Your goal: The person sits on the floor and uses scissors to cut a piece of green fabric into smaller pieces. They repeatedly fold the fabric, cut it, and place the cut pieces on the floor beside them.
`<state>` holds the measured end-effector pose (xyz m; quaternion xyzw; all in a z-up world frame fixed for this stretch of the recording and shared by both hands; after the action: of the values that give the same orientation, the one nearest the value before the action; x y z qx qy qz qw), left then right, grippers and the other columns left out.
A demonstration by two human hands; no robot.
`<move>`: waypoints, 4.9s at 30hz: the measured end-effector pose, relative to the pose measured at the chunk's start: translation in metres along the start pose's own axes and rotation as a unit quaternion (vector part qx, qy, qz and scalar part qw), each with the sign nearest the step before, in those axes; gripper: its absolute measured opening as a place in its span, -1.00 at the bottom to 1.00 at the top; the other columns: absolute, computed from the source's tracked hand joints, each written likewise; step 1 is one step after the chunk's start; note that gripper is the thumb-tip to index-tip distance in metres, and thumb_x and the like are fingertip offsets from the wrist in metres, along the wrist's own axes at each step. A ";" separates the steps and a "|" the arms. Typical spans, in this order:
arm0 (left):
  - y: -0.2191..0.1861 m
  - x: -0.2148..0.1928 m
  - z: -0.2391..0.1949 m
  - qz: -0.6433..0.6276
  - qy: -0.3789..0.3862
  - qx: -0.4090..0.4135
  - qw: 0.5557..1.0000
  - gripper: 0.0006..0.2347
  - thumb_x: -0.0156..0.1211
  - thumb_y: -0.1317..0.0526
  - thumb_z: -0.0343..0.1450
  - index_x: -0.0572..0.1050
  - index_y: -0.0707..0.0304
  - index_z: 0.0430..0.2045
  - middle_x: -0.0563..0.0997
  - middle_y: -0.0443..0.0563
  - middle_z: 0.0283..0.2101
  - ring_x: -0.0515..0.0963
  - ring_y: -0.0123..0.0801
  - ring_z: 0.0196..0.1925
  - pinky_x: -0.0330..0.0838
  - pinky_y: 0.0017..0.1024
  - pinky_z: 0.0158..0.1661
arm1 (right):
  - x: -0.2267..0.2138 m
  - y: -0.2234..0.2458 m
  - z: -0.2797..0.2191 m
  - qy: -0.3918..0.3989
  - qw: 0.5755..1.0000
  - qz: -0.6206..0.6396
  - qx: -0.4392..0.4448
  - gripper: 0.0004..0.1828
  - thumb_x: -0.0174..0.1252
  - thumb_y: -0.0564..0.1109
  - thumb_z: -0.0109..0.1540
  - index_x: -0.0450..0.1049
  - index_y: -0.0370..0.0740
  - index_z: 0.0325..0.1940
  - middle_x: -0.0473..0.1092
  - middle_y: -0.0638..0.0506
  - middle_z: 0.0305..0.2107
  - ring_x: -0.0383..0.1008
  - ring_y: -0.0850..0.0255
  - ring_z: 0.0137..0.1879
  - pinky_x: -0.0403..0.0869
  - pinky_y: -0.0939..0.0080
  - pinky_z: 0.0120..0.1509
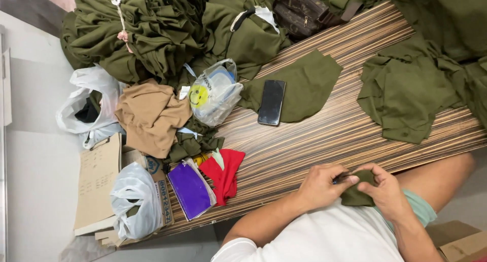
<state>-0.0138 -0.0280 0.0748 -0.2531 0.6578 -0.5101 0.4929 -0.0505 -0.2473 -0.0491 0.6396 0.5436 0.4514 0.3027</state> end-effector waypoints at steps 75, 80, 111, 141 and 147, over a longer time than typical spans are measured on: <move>-0.047 -0.036 0.048 0.040 -0.153 0.171 0.973 -0.68 0.23 0.26 0.51 0.49 0.28 0.17 0.64 0.09 -0.16 0.72 -0.11 -0.14 0.63 -0.33 -0.18 | 0.110 0.169 0.002 -0.124 0.959 0.227 -0.117 -0.65 0.00 -0.15 0.42 0.47 -0.54 0.10 0.53 -0.33 -0.08 0.61 -0.02 0.11 0.61 -0.04 0.27; -0.048 -0.035 0.049 0.038 -0.151 0.169 0.973 -0.68 0.22 0.26 0.52 0.48 0.29 0.19 0.63 0.13 -0.16 0.72 -0.08 -0.13 0.63 -0.29 -0.18 | 0.112 0.172 -0.001 -0.127 0.959 0.226 -0.116 -0.66 0.00 -0.15 0.43 0.47 -0.53 0.11 0.53 -0.33 -0.08 0.61 -0.01 0.10 0.61 -0.03 0.26; -0.028 -0.019 0.052 -0.051 -0.192 0.143 0.970 -0.60 0.36 0.28 0.44 0.50 0.23 0.20 0.61 0.09 -0.14 0.67 -0.15 -0.19 0.57 -0.31 -0.21 | 0.091 0.130 0.014 -0.150 0.967 -0.005 -0.206 -0.74 0.08 -0.19 0.50 0.54 -0.36 -0.22 0.46 -0.01 -0.49 0.37 0.41 -0.20 0.50 0.37 -0.18; 0.020 -0.020 0.054 -0.387 -0.098 0.001 0.917 -0.66 0.36 0.28 0.45 0.56 0.31 0.12 0.58 0.02 -0.12 0.50 -0.65 -0.18 0.52 -0.64 -0.22 | 0.087 0.145 0.007 -0.119 0.943 -0.209 -0.229 -0.93 0.21 -0.31 0.36 0.61 -0.30 -0.15 0.38 0.02 -0.66 0.19 0.45 -0.39 0.36 0.32 -0.30; -0.024 -0.058 0.051 -0.115 -0.175 0.082 0.974 -0.66 0.42 0.26 0.40 0.58 0.15 0.08 0.67 0.10 -0.19 0.65 -0.34 -0.32 0.50 -0.47 -0.41 | 0.092 0.156 0.013 -0.131 0.964 -0.114 -0.203 -0.85 0.09 -0.27 0.43 0.58 -0.34 -0.07 0.47 0.00 -0.49 0.33 0.43 -0.29 0.47 0.35 -0.17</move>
<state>0.0510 -0.0096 0.1198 -0.3709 0.4836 -0.5637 0.5576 0.0271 -0.1918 0.1057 0.5522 0.4649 0.4273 0.5444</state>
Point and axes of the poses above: each hand's wrist, its own z-axis towards the middle knuckle, its own x-axis out of the palm, y = z × x, the point moved 1 cm from there along z, towards the middle knuckle
